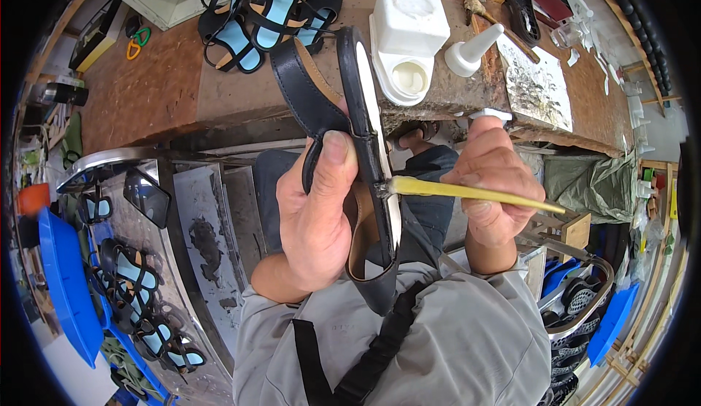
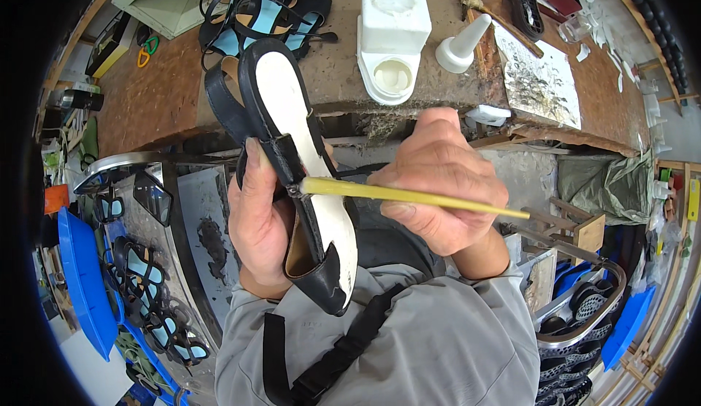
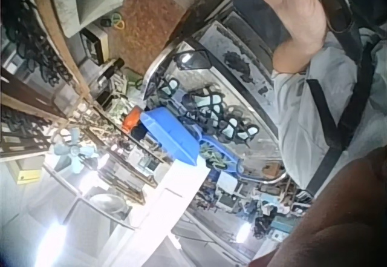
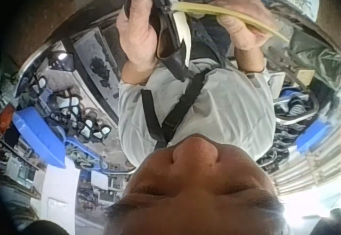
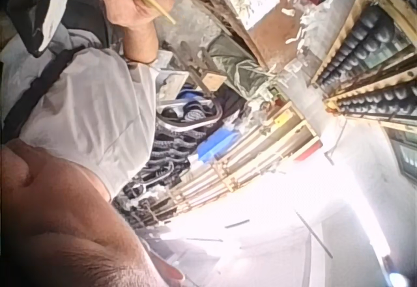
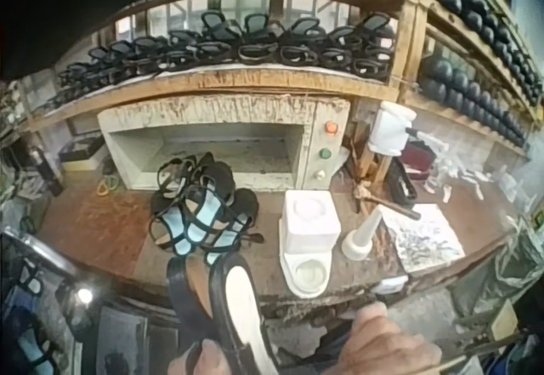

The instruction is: Apply adhesive to the edges of shoe soles using a brush.

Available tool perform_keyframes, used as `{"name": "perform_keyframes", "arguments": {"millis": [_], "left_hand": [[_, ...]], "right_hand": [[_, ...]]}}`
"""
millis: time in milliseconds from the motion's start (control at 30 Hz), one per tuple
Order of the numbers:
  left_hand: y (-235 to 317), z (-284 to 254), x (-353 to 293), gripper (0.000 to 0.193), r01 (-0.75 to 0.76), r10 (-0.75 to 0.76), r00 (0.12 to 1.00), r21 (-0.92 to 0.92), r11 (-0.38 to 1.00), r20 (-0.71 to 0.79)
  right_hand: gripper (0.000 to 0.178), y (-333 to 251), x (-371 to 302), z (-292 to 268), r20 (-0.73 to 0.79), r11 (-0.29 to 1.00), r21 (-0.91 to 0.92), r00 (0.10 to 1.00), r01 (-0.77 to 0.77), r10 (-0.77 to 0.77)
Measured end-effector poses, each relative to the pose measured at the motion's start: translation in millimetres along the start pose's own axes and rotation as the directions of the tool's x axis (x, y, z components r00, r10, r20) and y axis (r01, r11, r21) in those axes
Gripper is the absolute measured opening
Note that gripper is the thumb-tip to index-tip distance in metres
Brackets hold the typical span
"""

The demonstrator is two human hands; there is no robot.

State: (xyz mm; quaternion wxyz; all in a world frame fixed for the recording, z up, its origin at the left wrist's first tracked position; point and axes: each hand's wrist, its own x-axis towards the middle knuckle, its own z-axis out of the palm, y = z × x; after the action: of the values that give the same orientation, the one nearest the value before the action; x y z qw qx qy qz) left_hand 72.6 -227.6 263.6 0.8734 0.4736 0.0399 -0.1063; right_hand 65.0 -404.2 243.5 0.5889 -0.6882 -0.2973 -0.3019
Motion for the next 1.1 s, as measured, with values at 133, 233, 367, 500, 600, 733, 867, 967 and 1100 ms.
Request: {"name": "perform_keyframes", "arguments": {"millis": [133,233,367,500,600,733,867,967,1100], "left_hand": [[6.2,1.5,1.0,0.045,0.024,-0.024,1.0,-0.011,1.0,0.014],[5.3,0.4,0.7,0.045,0.054,-0.052,0.998,-0.044,0.998,0.029],[8.6,-5.5,0.3,0.045,0.13,-0.122,0.988,-0.088,0.988,0.096],[8.0,-6.9,-2.8,0.044,0.068,-0.065,0.997,-0.083,0.994,0.034],[8.5,-15.6,-2.2,0.043,0.051,-0.048,0.998,-0.098,0.994,0.033],[8.3,-16.8,-4.8,0.043,0.005,-0.003,0.999,-0.065,0.998,0.037],[6.9,-15.9,-8.2,0.042,-0.056,0.057,0.998,-0.087,0.995,0.007],[11.4,-18.7,-10.1,0.042,-0.056,0.058,0.998,-0.089,0.994,0.022],[17.2,-15.0,-16.9,0.042,-0.061,0.059,0.998,-0.049,0.997,-0.038]], "right_hand": [[0.017,-10.6,-5.3,-4.5,0.046,0.995,-0.103,0.999,-0.002,0.006],[0.015,-11.5,-2.9,-3.1,-0.039,1.0,-0.016,0.999,-0.012,0.011],[0.014,1.8,11.3,4.6,-0.065,0.999,-0.051,0.998,0.017,-0.02],[0.013,0.0,7.6,12.3,-0.033,0.997,0.081,0.999,0.009,-0.006],[0.014,-10.4,-2.2,15.3,0.021,0.984,0.17,0.998,-0.061,0.058],[0.018,-14.8,-6.9,11.0,0.102,0.962,0.262,0.993,-0.078,0.053],[0.02,-12.6,5.1,11.1,0.032,0.971,0.235,0.999,-0.05,0.044],[0.022,-15.6,9.9,3.0,0.194,0.964,0.246,0.98,-0.097,0.049],[0.021,-21.1,11.6,11.9,0.149,0.946,0.295,0.984,-0.136,0.095]]}}
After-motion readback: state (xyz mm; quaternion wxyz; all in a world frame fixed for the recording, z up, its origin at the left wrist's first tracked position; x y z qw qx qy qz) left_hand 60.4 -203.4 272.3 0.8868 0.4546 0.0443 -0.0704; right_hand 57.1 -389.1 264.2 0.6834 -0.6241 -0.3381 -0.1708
